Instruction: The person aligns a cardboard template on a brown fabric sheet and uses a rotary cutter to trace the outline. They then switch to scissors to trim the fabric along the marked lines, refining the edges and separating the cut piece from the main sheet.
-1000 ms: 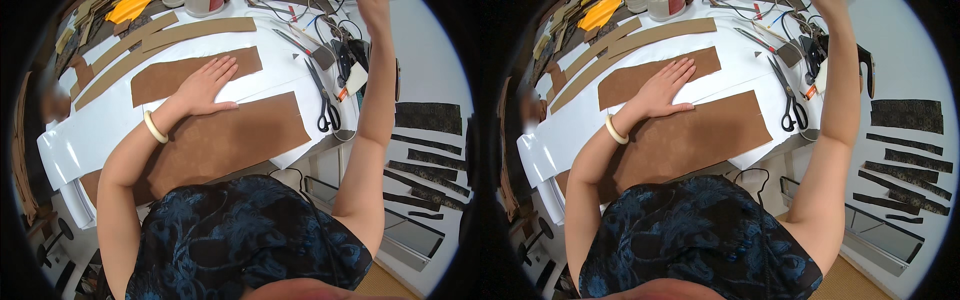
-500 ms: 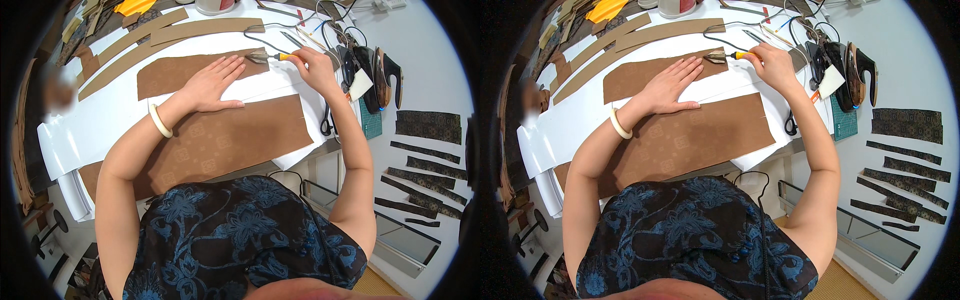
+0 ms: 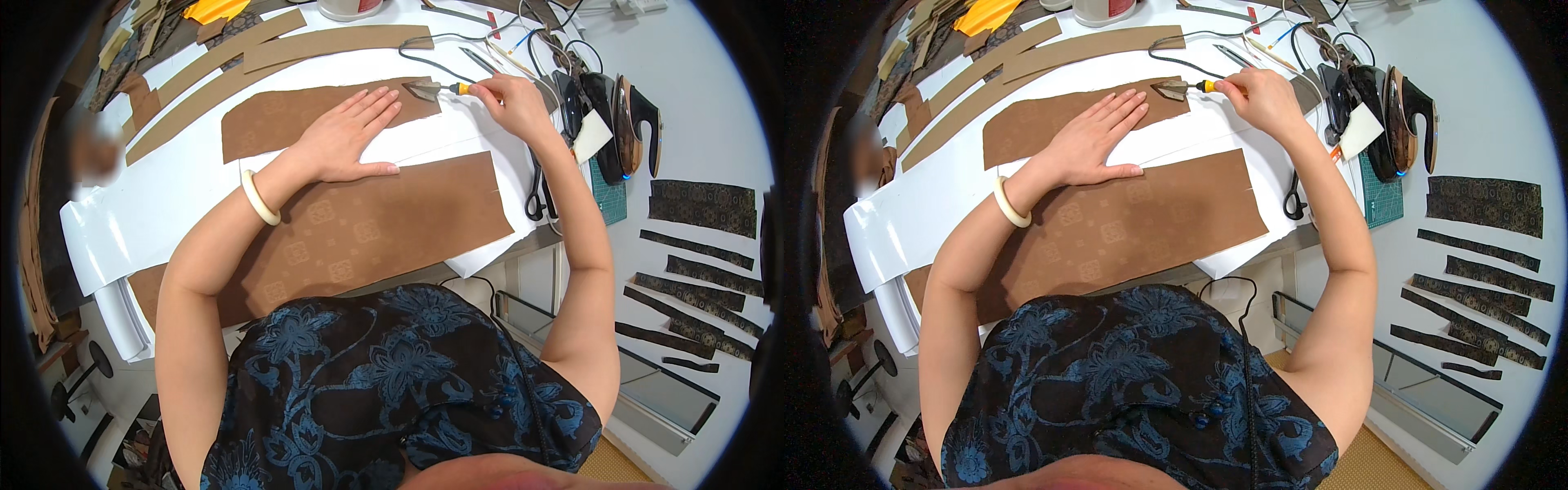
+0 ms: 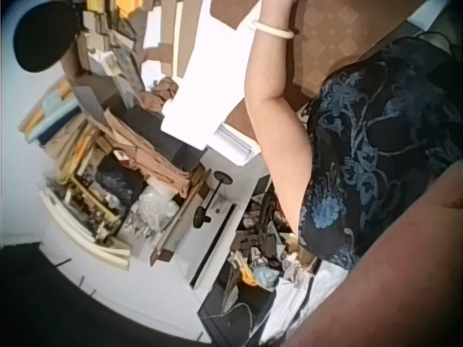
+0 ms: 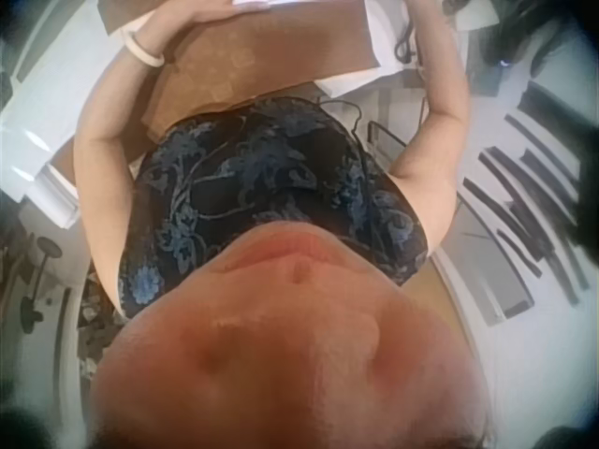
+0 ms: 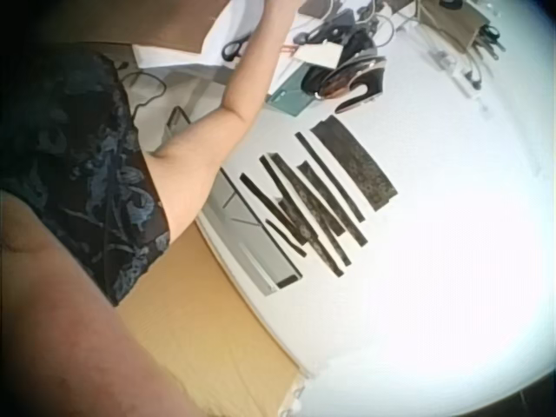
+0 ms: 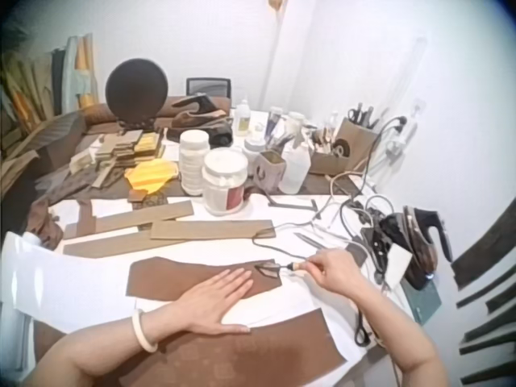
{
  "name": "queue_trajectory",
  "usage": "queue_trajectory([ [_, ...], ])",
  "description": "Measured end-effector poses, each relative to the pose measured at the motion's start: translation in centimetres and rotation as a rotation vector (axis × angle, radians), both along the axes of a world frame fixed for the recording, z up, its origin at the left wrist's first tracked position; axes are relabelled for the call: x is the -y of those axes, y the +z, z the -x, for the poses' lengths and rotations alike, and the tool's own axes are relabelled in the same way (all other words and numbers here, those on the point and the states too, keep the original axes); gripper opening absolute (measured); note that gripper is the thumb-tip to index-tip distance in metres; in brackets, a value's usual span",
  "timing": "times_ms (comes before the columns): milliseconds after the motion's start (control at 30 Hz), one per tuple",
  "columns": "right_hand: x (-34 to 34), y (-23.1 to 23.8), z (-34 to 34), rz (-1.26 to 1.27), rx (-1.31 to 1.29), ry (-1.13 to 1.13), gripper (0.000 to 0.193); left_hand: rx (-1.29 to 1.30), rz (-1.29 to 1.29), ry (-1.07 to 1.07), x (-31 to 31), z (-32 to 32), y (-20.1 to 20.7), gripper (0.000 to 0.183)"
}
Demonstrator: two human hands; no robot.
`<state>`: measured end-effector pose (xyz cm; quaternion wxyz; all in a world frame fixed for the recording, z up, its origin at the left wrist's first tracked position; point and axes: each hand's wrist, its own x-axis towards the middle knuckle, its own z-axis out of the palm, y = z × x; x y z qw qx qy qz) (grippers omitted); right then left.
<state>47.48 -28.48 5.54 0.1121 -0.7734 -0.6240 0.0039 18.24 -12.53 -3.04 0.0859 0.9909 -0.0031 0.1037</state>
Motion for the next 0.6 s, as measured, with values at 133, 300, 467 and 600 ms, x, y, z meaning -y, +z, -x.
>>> queue_trajectory([
  [133,-0.1,-0.3,-0.5,-0.021,0.005,-0.016,0.033,-0.002,-0.005,0.000,0.0,0.0,-0.1,0.100],
  [300,0.2,-0.1,-0.8,-0.008,-0.002,-0.047,0.033,-0.009,-0.007,0.003,0.0,0.0,0.0,0.101],
  [467,0.6,0.2,-2.1,-0.054,-0.022,-0.033,0.032,-0.014,-0.012,0.004,0.0,-0.1,-0.1,0.102],
  [600,0.2,0.8,-1.4,-0.108,-0.061,0.056,0.029,-0.021,-0.012,0.011,0.1,0.0,0.0,0.102],
])
